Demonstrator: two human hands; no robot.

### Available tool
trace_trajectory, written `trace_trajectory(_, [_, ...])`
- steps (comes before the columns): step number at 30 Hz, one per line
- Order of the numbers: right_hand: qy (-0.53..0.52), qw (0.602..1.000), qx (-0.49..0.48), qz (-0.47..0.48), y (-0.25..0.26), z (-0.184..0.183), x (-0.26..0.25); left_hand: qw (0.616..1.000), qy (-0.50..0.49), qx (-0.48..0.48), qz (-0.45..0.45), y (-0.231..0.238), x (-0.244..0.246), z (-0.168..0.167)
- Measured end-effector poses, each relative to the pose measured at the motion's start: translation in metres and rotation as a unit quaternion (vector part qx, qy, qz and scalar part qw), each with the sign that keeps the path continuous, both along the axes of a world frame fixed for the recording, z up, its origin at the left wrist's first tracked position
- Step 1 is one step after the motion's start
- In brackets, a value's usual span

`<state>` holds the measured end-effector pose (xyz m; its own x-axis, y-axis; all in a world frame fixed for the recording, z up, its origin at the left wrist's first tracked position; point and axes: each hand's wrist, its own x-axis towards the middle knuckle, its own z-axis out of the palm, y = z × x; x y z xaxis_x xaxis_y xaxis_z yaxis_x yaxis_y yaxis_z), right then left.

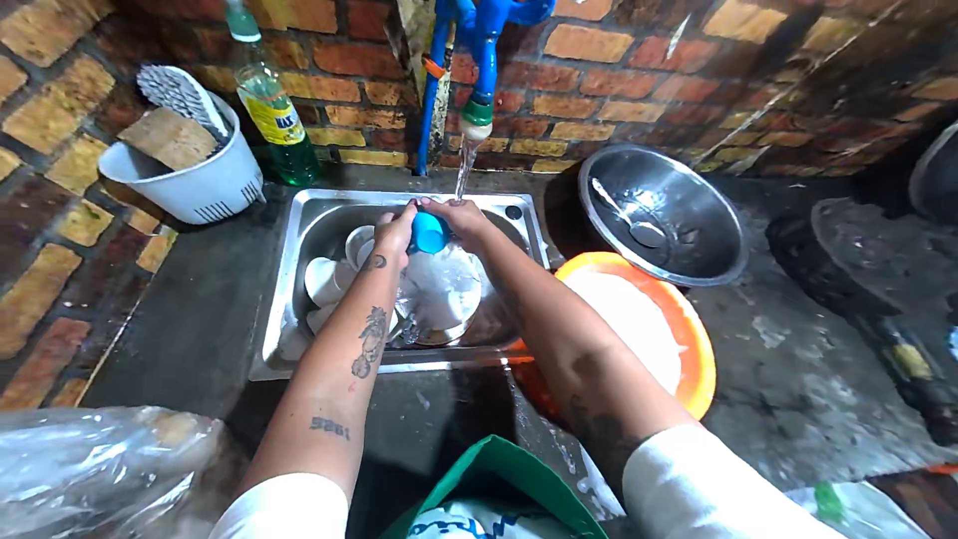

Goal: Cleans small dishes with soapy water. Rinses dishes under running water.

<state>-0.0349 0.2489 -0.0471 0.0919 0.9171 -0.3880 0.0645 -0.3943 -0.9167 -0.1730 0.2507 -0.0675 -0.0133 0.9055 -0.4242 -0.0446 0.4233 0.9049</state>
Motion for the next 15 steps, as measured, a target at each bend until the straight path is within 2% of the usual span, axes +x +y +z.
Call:
trace_trajectory(2, [-0.055, 0.994, 0.060, -0.073, -0.002, -0.007, -0.009, 1.000, -0.015, -0.014, -0.015, -0.002, 0.008, 0.000])
trace_trajectory(4, [-0.096, 0.989, 0.104, -0.046, -0.008, -0.009, -0.015, 0.992, -0.089, -0.069, -0.048, -0.007, 0.015, 0.004])
trace_trajectory(6, [-0.134, 0.982, 0.137, -0.005, -0.017, -0.007, -0.016, 0.979, -0.178, -0.096, -0.014, -0.010, 0.018, 0.007])
trace_trajectory(7, [-0.171, 0.974, 0.144, -0.016, -0.021, -0.003, -0.015, 0.974, -0.205, -0.101, 0.009, -0.009, 0.019, 0.007])
trace_trajectory(9, [-0.217, 0.969, 0.110, -0.046, -0.027, 0.015, -0.013, 0.965, -0.242, -0.086, 0.043, -0.010, 0.024, 0.003])
trace_trajectory(11, [-0.156, 0.987, 0.021, -0.030, -0.026, 0.029, -0.010, 0.957, -0.284, -0.032, 0.043, -0.010, 0.030, -0.007])
trace_trajectory(13, [-0.156, 0.988, -0.007, 0.015, -0.021, 0.034, -0.008, 0.965, -0.260, 0.012, 0.029, -0.008, 0.033, -0.017])
trace_trajectory(15, [-0.305, 0.949, 0.048, 0.062, -0.014, 0.040, -0.006, 0.991, -0.121, 0.062, -0.005, -0.004, 0.031, -0.030])
